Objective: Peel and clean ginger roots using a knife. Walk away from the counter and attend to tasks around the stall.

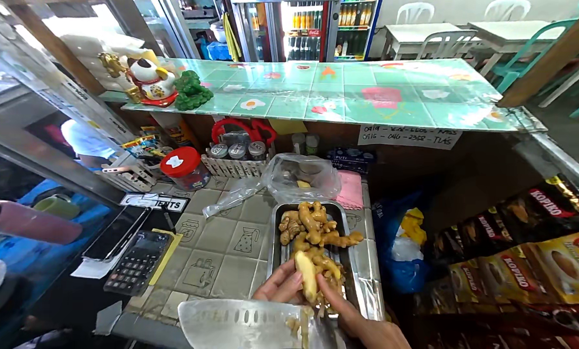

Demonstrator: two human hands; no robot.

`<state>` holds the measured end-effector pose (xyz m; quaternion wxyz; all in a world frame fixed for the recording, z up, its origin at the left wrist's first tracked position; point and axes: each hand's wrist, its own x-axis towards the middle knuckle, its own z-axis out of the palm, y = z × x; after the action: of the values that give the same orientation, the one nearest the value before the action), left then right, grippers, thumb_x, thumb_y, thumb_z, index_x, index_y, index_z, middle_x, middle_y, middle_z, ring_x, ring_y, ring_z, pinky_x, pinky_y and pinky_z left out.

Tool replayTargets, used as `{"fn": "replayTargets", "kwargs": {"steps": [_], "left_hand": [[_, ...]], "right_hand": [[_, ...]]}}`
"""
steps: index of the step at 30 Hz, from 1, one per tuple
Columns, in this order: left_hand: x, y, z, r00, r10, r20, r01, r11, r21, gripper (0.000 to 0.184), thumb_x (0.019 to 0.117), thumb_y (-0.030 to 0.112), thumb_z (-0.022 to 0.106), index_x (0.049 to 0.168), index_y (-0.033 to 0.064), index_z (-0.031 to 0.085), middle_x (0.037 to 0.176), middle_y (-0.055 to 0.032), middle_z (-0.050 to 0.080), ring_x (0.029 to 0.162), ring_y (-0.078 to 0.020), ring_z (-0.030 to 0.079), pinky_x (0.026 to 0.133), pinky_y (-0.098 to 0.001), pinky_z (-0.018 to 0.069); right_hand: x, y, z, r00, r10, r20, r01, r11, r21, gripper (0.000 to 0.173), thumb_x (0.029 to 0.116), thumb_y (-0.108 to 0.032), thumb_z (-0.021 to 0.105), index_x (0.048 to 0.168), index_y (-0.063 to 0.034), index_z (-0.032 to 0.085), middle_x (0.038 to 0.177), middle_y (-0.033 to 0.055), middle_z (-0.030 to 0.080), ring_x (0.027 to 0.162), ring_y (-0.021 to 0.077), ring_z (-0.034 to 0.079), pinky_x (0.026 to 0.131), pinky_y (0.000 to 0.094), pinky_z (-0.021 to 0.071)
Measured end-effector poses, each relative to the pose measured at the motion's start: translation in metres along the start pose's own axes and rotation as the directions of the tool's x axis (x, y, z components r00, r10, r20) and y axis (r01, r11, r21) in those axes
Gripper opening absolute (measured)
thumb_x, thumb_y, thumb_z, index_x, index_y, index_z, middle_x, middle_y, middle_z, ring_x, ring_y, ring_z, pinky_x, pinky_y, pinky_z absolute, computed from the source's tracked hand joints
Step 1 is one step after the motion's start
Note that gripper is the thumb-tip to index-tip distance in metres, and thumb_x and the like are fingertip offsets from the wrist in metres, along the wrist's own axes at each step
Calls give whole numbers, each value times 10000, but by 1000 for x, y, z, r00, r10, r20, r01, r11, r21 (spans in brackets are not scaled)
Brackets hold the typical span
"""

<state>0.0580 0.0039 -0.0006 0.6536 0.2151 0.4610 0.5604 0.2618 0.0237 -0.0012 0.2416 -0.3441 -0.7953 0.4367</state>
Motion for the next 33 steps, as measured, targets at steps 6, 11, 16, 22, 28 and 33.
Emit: {"fn": "replayTargets", "kwargs": {"steps": [6, 11, 16, 22, 28, 33], "left_hand": [[4, -9, -8, 993, 41, 107, -34, 997, -71, 414, 1064, 99, 391, 1464, -11, 401, 1313, -122, 619, 1148, -183, 643, 981, -369, 541], [0, -3, 4, 997, 65, 49, -67, 997, 26, 391, 1078, 110, 419, 1435, -48, 427, 1257, -116, 652, 1096, -165, 670, 966, -357, 553], [-4, 0, 3, 997, 53, 52, -53, 999, -6, 366, 1066, 91, 467, 1405, -45, 464, 1209, -112, 683, 1062, -167, 687, 956, -356, 560], [-4, -1, -1, 994, 66, 85, -63, 997, -36, 357, 1069, 106, 459, 1399, -27, 484, 1220, -92, 665, 1075, -156, 671, 935, -340, 568], [-3, -3, 3, 994, 92, 65, -94, 995, 39, 359, 1056, 83, 485, 1392, -43, 478, 1164, -91, 692, 1020, -144, 688, 927, -343, 566], [-10, -2, 1, 997, 70, 45, -68, 997, -43, 331, 1049, 87, 511, 1365, -13, 510, 1176, -71, 681, 1038, -145, 683, 904, -329, 584]], "right_hand": [[3, 0, -2, 999, -31, -41, 32, 999, 11, 746, 976, -478, 653, 1548, -49, 442, 1023, 149, 729, 701, 198, 645, 660, 421, 558], [4, 0, -1, 997, -57, -59, 57, 998, -4, 777, 953, -455, 695, 1538, -13, 439, 928, 146, 720, 655, 196, 625, 627, 416, 546], [6, -4, -8, 1000, -19, 6, 19, 1000, -18, 813, 946, -514, 675, 1561, -48, 417, 782, 124, 680, 575, 223, 583, 557, 442, 514], [7, 5, -8, 999, -10, -35, 9, 1000, -19, 696, 955, -461, 691, 1542, -152, 479, 807, 86, 698, 593, 208, 602, 550, 444, 521], [6, 3, -14, 999, 6, 42, -8, 999, 46, 792, 946, -476, 698, 1580, -110, 399, 692, 67, 599, 545, 210, 525, 513, 436, 474], [7, 7, -12, 1000, 8, -2, -8, 1000, -5, 672, 965, -459, 677, 1535, -158, 487, 715, 69, 637, 553, 211, 556, 515, 437, 485]]}}
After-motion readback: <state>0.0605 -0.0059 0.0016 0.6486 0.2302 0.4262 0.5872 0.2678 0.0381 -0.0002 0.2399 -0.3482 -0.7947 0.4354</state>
